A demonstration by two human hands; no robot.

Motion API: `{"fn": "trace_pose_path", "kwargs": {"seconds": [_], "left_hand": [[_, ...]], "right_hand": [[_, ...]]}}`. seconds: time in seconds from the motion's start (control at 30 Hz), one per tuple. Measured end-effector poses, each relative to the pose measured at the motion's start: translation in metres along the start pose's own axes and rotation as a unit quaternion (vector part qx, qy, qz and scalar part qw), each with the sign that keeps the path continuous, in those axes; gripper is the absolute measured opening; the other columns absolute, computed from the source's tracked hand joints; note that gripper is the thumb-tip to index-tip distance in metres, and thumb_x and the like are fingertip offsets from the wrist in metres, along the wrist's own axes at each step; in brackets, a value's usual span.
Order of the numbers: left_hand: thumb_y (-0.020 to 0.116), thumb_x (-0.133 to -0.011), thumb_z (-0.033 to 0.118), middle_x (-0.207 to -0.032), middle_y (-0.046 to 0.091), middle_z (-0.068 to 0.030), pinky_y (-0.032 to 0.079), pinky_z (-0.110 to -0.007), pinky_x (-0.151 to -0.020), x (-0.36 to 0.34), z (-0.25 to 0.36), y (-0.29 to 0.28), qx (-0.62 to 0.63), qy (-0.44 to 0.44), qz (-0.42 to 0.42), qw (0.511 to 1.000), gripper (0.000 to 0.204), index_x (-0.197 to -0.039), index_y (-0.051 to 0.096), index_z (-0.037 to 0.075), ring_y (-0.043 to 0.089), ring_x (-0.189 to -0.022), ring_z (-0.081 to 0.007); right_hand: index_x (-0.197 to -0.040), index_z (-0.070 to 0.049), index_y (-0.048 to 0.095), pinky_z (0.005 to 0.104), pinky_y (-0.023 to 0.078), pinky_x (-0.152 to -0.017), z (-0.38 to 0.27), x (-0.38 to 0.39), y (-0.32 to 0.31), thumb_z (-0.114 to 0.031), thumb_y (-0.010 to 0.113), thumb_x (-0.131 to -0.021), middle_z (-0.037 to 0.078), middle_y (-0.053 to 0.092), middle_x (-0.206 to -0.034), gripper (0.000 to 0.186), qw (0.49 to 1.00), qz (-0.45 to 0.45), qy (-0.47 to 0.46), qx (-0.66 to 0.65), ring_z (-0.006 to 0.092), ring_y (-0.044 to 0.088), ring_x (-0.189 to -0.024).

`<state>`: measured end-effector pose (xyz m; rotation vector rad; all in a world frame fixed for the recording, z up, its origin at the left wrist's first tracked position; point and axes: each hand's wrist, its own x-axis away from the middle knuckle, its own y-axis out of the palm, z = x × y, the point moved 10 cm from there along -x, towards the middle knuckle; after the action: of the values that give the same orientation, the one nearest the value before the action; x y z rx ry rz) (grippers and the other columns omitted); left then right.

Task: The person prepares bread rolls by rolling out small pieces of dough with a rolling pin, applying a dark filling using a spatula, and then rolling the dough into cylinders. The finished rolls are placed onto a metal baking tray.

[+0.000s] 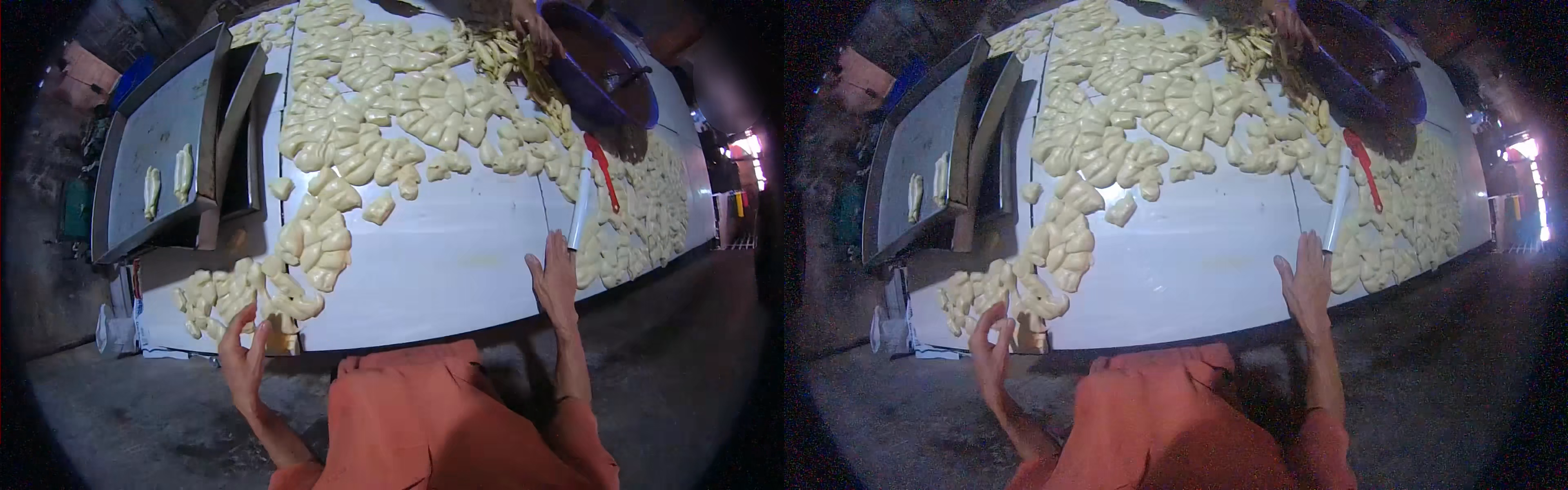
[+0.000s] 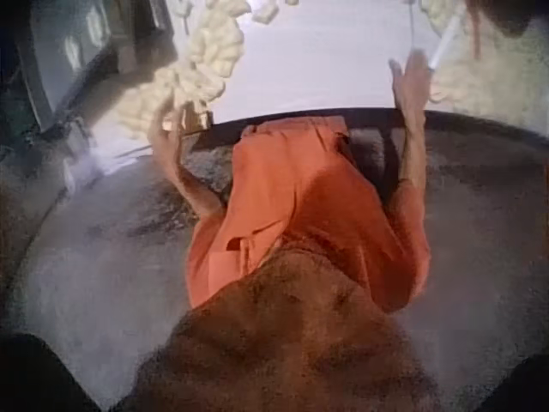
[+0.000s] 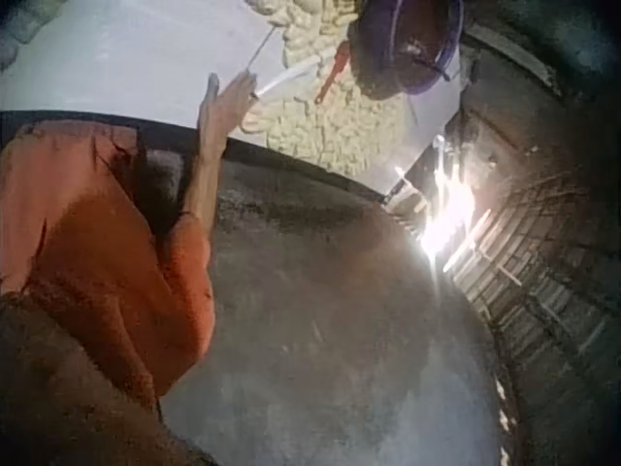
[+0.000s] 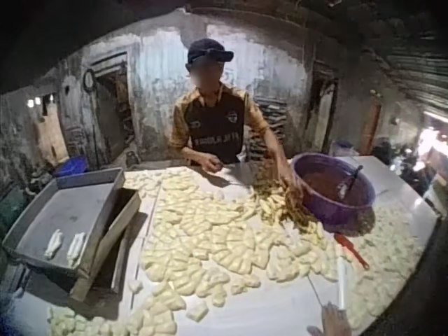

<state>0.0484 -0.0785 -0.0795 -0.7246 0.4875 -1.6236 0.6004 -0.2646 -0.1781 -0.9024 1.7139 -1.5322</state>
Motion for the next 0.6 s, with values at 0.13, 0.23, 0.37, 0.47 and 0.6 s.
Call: {"fn": "trace_pose_path", "kwargs": {"seconds": [0.13, 0.23, 0.37, 0.47, 0.6], "left_hand": [[0.073, -0.093, 0.021, -0.121, 0.072, -0.0165, 0.051, -0.038, -0.095, -0.004, 0.000, 0.015, -0.033, -0.019, 0.003, 0.999, 0.043, -0.129, 0.067, -0.001, 0.066, -0.113, -0.0233], [0.075, -0.094, 0.025, -0.117, 0.072, -0.0188, 0.054, -0.039, -0.089, -0.025, 0.035, 0.054, 0.030, 0.010, -0.058, 0.998, 0.041, -0.125, 0.069, -0.001, 0.069, -0.105, -0.0271], [0.076, -0.092, 0.027, -0.113, 0.073, -0.0172, 0.054, -0.038, -0.086, -0.046, 0.080, 0.097, 0.026, 0.160, -0.096, 0.982, 0.039, -0.122, 0.070, 0.002, 0.070, -0.102, -0.0332], [0.076, -0.092, 0.026, -0.115, 0.073, -0.0172, 0.054, -0.038, -0.090, -0.049, 0.097, 0.112, 0.020, 0.183, -0.126, 0.975, 0.040, -0.124, 0.069, 0.003, 0.070, -0.105, -0.0312], [0.076, -0.092, 0.023, -0.117, 0.073, -0.0172, 0.054, -0.038, -0.093, -0.044, 0.092, 0.121, 0.013, 0.211, -0.147, 0.966, 0.040, -0.126, 0.068, 0.003, 0.071, -0.108, -0.0292]], "right_hand": [[-0.119, 0.001, 0.068, 0.0507, 0.044, -0.101, -0.123, -0.012, -0.037, -0.030, 0.075, -0.089, 0.019, 0.066, -0.127, 0.043, 0.976, 0.083, -0.137, -0.150, 0.0374, 0.062, -0.117], [-0.131, -0.004, 0.063, 0.0459, 0.049, -0.093, -0.222, -0.036, -0.031, -0.032, 0.075, -0.088, 0.020, 0.064, -0.126, 0.052, 0.942, 0.043, -0.208, -0.258, 0.0378, 0.063, -0.112], [-0.120, -0.004, 0.065, 0.0472, 0.051, -0.088, -0.306, -0.067, -0.008, -0.026, 0.072, -0.089, 0.019, 0.063, -0.119, 0.039, 0.939, 0.050, -0.244, -0.237, 0.0378, 0.064, -0.102], [-0.109, -0.003, 0.066, 0.0467, 0.052, -0.085, -0.308, -0.074, 0.001, -0.023, 0.072, -0.088, 0.018, 0.065, -0.113, 0.029, 0.929, -0.001, -0.232, -0.289, 0.0371, 0.066, -0.098], [-0.106, -0.001, 0.068, 0.0444, 0.054, -0.075, -0.259, -0.055, -0.018, -0.022, 0.072, -0.089, 0.018, 0.067, -0.095, 0.027, 0.889, -0.168, -0.045, -0.424, 0.0372, 0.067, -0.085]]}}
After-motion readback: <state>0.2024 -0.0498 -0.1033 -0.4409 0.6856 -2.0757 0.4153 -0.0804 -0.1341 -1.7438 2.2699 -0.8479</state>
